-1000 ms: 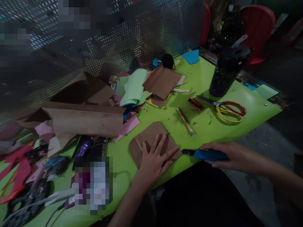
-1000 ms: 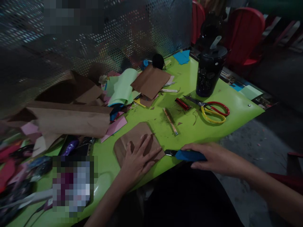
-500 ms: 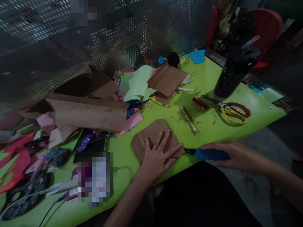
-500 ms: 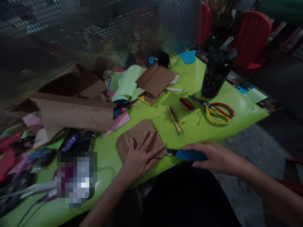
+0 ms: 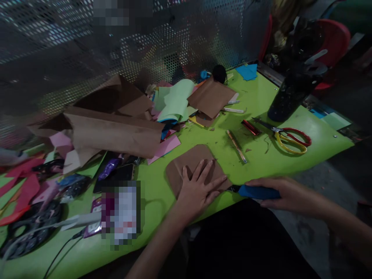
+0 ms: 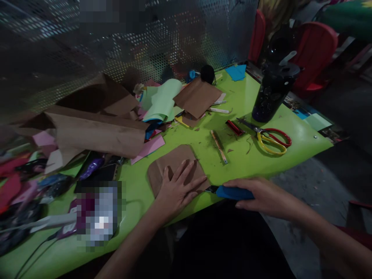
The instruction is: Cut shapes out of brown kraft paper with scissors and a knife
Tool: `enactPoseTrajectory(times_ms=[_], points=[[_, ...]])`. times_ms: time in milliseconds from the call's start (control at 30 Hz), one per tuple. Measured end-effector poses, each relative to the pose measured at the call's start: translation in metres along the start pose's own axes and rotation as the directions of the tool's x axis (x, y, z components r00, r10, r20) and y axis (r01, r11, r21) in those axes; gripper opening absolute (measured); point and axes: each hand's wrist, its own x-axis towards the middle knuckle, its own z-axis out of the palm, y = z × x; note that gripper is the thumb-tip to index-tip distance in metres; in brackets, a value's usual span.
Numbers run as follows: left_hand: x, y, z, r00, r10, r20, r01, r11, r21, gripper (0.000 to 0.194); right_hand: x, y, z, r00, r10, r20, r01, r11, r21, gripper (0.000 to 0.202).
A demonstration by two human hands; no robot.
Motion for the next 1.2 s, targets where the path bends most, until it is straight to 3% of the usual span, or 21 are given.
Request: enactPoseTrajectory(times_ms=[333,633,867,967,1200], points=[[0.001,0.000,0.002,1.000,-0.010,0.003,0.010,1.000,-0.022,0.050,0.008,-0.019,0.017,0.999,-0.028,0.040,0.028,1.000,-0.008,0.055],[0.004,0.002,-0.003,0.997,-0.045,0.062,0.052,0.991,-0.119,0.049,0.008,-0.028,0.038,1.000,-0.001,0.006,0.001,0.999,-0.048,0.054],[-0.003,-0.027,-0.017,0.990,0.046,0.133,-0.005,0.954,-0.299,0.055,0.008,-0.026,0.043,1.000,-0.025,-0.015,0.024,0.997,-0.079,0.054],[-0.006,-0.033,-0.013,0.995,0.061,0.083,-0.039,0.968,-0.247,0.057,0.008,-0.024,0.044,0.999,-0.038,-0.026,0.035,0.994,-0.107,0.056],[-0.008,-0.026,-0.003,0.998,0.066,0.014,-0.064,0.988,-0.142,0.059,0.008,-0.024,0.051,1.000,-0.011,-0.016,0.009,0.995,-0.097,0.056]])
